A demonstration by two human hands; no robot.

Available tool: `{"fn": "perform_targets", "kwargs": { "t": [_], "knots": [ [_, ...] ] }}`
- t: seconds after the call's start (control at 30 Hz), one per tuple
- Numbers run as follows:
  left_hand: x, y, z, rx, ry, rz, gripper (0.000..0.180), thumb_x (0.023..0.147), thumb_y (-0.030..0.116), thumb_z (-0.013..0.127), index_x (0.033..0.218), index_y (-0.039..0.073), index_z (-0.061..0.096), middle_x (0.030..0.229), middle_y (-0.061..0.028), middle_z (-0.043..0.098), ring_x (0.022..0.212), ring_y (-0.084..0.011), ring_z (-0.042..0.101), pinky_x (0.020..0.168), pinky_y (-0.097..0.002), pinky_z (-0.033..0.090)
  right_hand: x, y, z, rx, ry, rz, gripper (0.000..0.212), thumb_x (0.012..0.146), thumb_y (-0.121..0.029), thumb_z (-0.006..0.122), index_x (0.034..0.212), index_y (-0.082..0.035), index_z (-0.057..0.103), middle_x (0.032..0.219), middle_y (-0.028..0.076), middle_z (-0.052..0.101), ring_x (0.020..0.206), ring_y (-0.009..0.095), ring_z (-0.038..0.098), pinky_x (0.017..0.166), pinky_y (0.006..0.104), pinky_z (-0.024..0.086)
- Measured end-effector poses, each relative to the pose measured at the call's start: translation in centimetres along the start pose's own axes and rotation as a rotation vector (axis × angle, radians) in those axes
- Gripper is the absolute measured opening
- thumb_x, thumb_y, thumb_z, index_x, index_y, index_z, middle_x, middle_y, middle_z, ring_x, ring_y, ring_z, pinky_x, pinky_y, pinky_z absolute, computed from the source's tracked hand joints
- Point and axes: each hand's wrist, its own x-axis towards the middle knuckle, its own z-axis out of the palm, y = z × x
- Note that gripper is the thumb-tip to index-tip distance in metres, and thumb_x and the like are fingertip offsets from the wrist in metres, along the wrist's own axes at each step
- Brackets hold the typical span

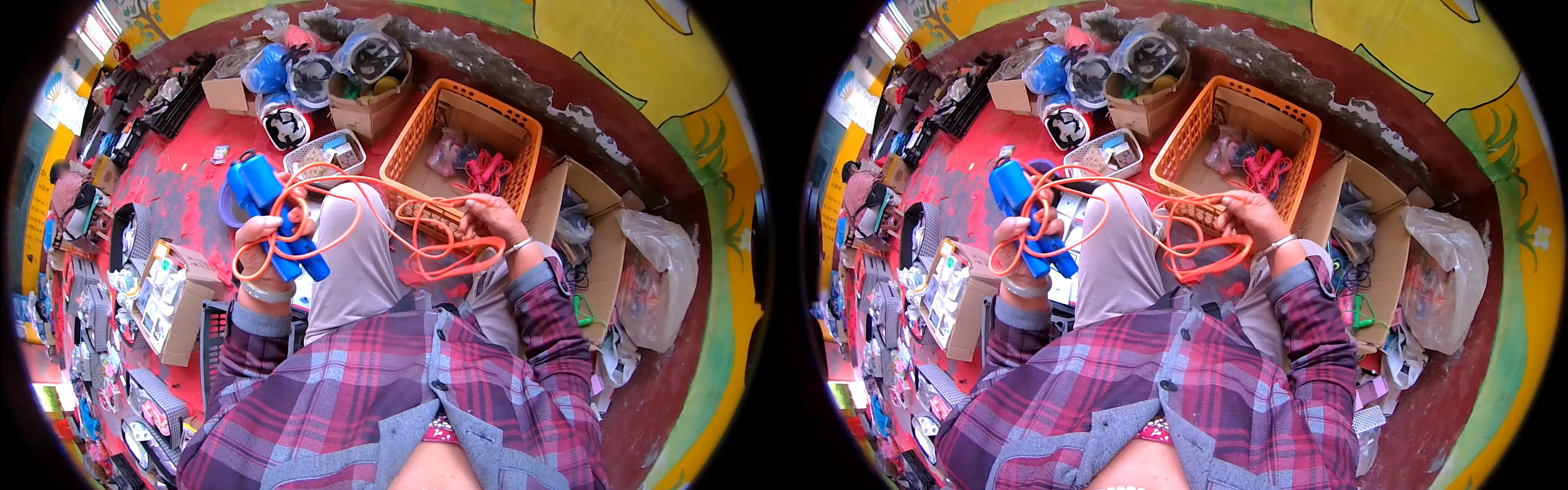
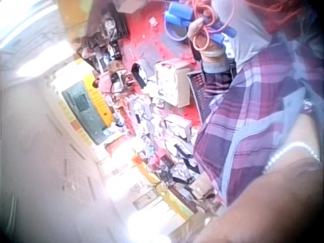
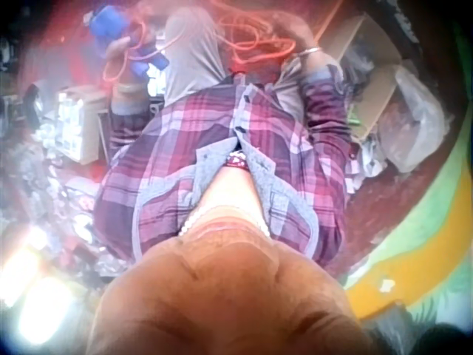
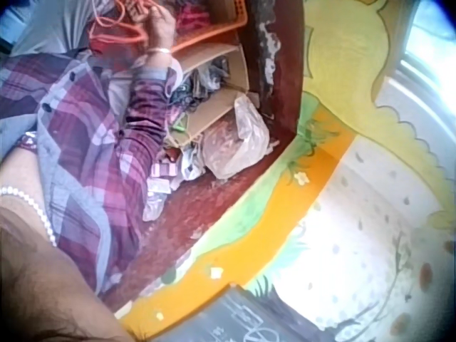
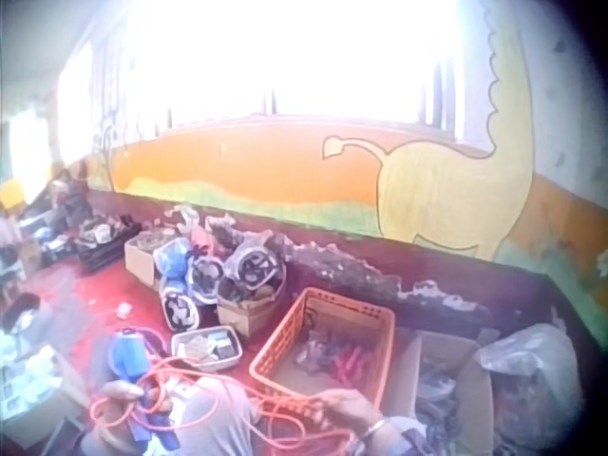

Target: The person cleans jump rope handles and cords using a cloth, then coils the cords around the handles.

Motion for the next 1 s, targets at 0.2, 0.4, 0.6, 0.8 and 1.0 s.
{"fn": "perform_targets", "kwargs": {
  "t": [0.2,0.4,0.6,0.8,1.0],
  "knots": [
    [-1.1,1.0,-2.6,-0.132,-0.034,0.187,0.048,0.069,0.002,0.052,0.115,-0.001,0.039,0.097,-0.0120,0.048,0.070,-0.0126,0.046,0.067,-0.0255,0.041,0.6,0.2,-4.9,0.276,0.352,-0.028,0.020,0.091,-0.020,0.048,0.104,-0.006,0.052,0.064,0.004,0.055,0.041,0.008,0.044,0.033,0.0163,0.027],
    [-2.0,8.1,-5.2,-0.133,-0.068,0.443,0.048,0.073,0.000,0.056,0.116,-0.010,0.036,0.098,-0.0137,0.048,0.080,-0.0151,0.047,0.077,-0.0263,0.043,-1.9,-1.5,-11.4,0.624,0.602,-0.180,0.017,0.085,-0.013,0.055,0.100,-0.006,0.053,0.061,-0.002,0.043,0.043,0.006,0.034,0.035,0.0181,0.023],
    [-2.4,12.1,-9.1,-0.203,0.056,0.423,0.050,0.069,-0.001,0.056,0.114,-0.014,0.038,0.093,-0.0149,0.050,0.079,-0.0166,0.049,0.077,-0.0295,0.044,-7.3,-4.3,-15.1,0.080,0.742,-0.467,0.020,0.081,-0.011,0.060,0.100,-0.005,0.056,0.064,0.000,0.056,0.040,0.003,0.041,0.032,0.0145,0.026],
    [-1.7,9.6,-6.8,-0.073,0.111,0.331,0.044,0.070,0.003,0.056,0.110,-0.012,0.042,0.098,-0.0163,0.053,0.075,-0.0158,0.052,0.069,-0.0278,0.047,-12.8,-7.3,-14.6,-1.191,0.989,-0.463,0.031,0.076,-0.011,0.065,0.106,-0.005,0.058,0.079,0.000,0.059,0.068,0.008,0.053,0.064,0.0215,0.044],
    [-0.7,3.6,-3.3,0.106,0.068,0.113,0.050,0.064,0.007,0.055,0.112,-0.004,0.045,0.084,-0.0136,0.053,0.061,-0.0161,0.046,0.052,-0.0268,0.037,-13.5,-10.2,-9.2,-0.899,0.330,-0.332,0.087,0.063,-0.025,0.072,0.138,-0.010,0.029,0.130,0.012,0.044,0.121,0.020,0.041,0.089,0.0322,0.040]
  ]
}}
